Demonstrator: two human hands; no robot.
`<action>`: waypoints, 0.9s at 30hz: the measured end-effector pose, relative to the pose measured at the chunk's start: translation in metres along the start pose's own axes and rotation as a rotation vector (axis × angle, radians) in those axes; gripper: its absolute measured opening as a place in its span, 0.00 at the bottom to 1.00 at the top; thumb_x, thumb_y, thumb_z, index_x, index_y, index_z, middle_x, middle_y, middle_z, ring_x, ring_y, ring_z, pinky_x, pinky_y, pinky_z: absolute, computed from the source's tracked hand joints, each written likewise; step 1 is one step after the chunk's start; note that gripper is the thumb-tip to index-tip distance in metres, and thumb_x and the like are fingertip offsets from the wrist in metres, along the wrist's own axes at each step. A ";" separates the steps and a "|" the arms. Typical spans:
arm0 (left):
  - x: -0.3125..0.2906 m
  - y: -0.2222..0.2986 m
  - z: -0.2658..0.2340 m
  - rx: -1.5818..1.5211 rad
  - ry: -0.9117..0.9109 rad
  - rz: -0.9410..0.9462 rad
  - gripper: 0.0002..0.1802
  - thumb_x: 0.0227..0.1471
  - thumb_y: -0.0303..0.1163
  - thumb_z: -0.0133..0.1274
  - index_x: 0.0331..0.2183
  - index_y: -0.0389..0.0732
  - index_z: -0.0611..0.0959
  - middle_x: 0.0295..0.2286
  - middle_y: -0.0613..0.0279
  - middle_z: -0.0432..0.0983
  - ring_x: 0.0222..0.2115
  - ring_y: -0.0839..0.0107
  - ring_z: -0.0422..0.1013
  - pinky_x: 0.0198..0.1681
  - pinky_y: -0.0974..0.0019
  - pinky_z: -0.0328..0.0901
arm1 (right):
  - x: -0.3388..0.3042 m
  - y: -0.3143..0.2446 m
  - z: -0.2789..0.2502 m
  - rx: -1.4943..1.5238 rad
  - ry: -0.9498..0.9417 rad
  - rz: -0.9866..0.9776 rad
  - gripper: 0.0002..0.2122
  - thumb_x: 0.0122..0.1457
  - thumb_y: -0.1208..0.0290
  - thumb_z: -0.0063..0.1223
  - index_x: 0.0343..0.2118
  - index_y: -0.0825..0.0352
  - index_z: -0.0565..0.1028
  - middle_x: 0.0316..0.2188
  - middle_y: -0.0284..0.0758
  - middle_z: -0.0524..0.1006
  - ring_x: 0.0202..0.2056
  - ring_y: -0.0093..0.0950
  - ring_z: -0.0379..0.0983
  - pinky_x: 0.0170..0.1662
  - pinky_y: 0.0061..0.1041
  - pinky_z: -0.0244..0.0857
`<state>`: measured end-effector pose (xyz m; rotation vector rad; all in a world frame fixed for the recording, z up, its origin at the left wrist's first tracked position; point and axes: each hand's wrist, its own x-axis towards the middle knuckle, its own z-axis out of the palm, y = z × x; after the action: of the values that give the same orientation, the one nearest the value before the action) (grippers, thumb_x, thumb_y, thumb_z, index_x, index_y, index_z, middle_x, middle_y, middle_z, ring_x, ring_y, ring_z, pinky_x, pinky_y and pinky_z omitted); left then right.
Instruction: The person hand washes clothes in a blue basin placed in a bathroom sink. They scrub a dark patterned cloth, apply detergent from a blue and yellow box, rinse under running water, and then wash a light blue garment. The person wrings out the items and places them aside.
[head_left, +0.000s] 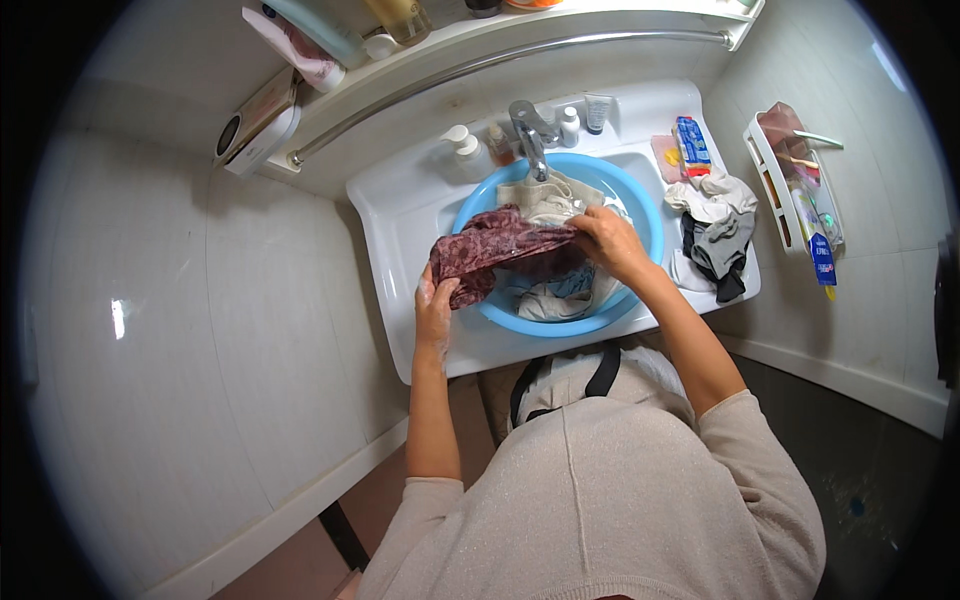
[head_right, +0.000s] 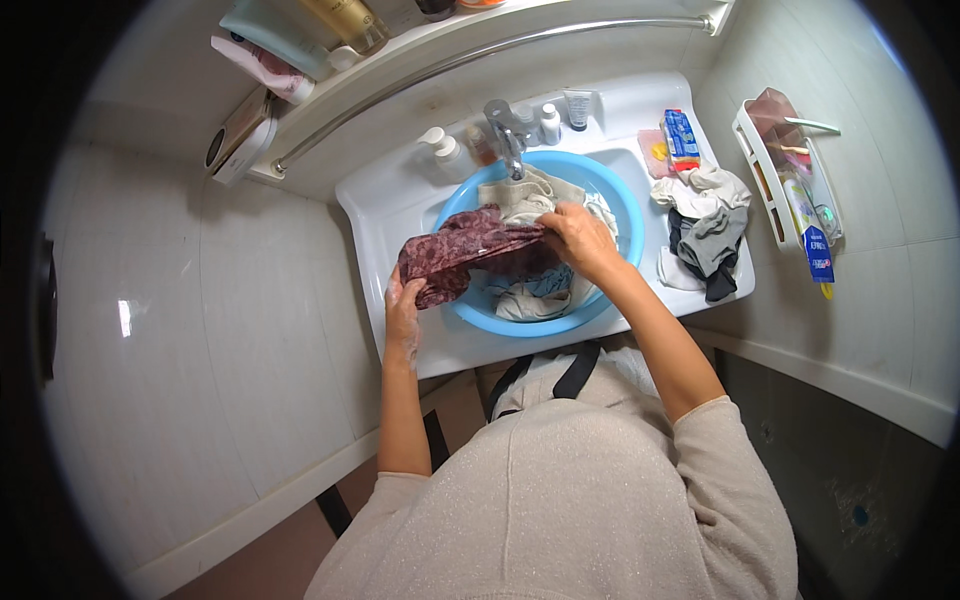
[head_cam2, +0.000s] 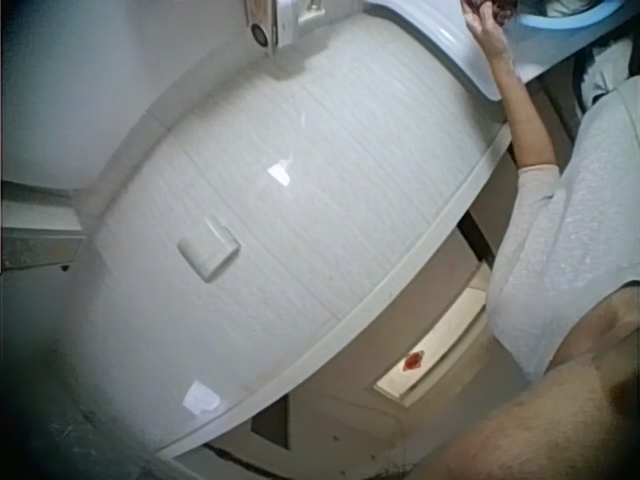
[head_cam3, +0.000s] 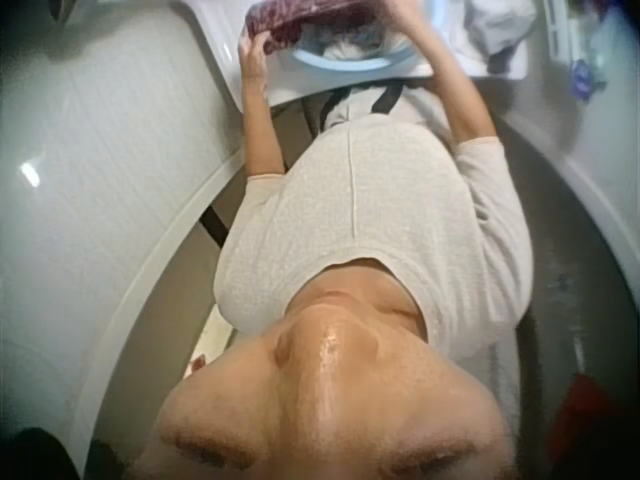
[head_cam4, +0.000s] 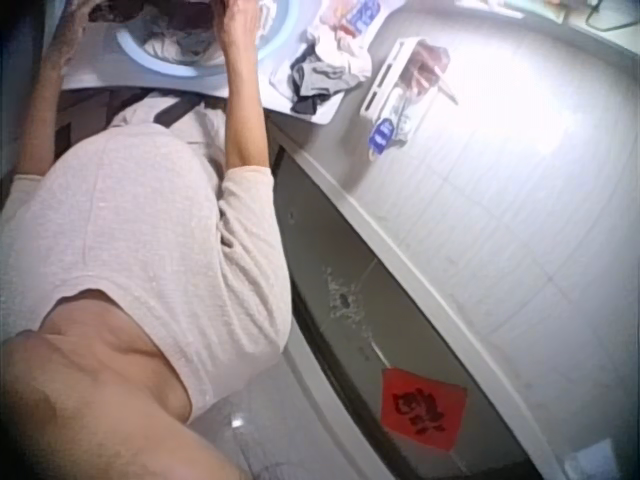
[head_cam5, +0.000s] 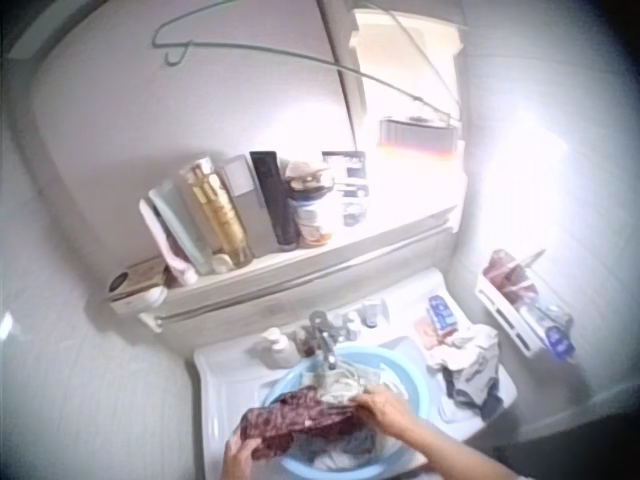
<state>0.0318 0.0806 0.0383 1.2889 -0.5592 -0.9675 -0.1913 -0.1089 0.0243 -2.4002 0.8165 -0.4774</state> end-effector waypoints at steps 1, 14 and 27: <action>-0.001 0.002 0.002 0.032 0.070 0.034 0.27 0.47 0.23 0.45 0.52 0.32 0.65 0.42 0.60 0.71 0.43 0.73 0.68 0.48 0.70 0.62 | 0.003 -0.008 -0.010 0.012 0.051 0.026 0.10 0.46 0.76 0.55 0.34 0.61 0.75 0.30 0.38 0.71 0.35 0.38 0.70 0.38 0.34 0.64; 0.026 0.060 0.020 -0.306 -0.053 -0.024 0.20 0.53 0.27 0.41 0.49 0.34 0.71 0.37 0.55 0.74 0.38 0.68 0.72 0.45 0.65 0.67 | 0.038 -0.014 -0.089 0.077 0.285 -0.172 0.06 0.50 0.71 0.57 0.32 0.62 0.78 0.26 0.34 0.71 0.26 0.32 0.70 0.30 0.29 0.63; -0.003 -0.016 -0.006 0.217 -0.171 -0.437 0.24 0.54 0.34 0.46 0.51 0.33 0.67 0.47 0.57 0.67 0.51 0.71 0.61 0.54 0.69 0.53 | -0.046 0.032 -0.018 -0.130 -0.694 0.037 0.10 0.50 0.62 0.54 0.24 0.65 0.78 0.22 0.44 0.76 0.29 0.41 0.73 0.35 0.37 0.66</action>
<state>0.0305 0.0868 0.0222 1.5692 -0.5342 -1.4183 -0.2491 -0.1072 0.0124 -2.4073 0.5774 0.4267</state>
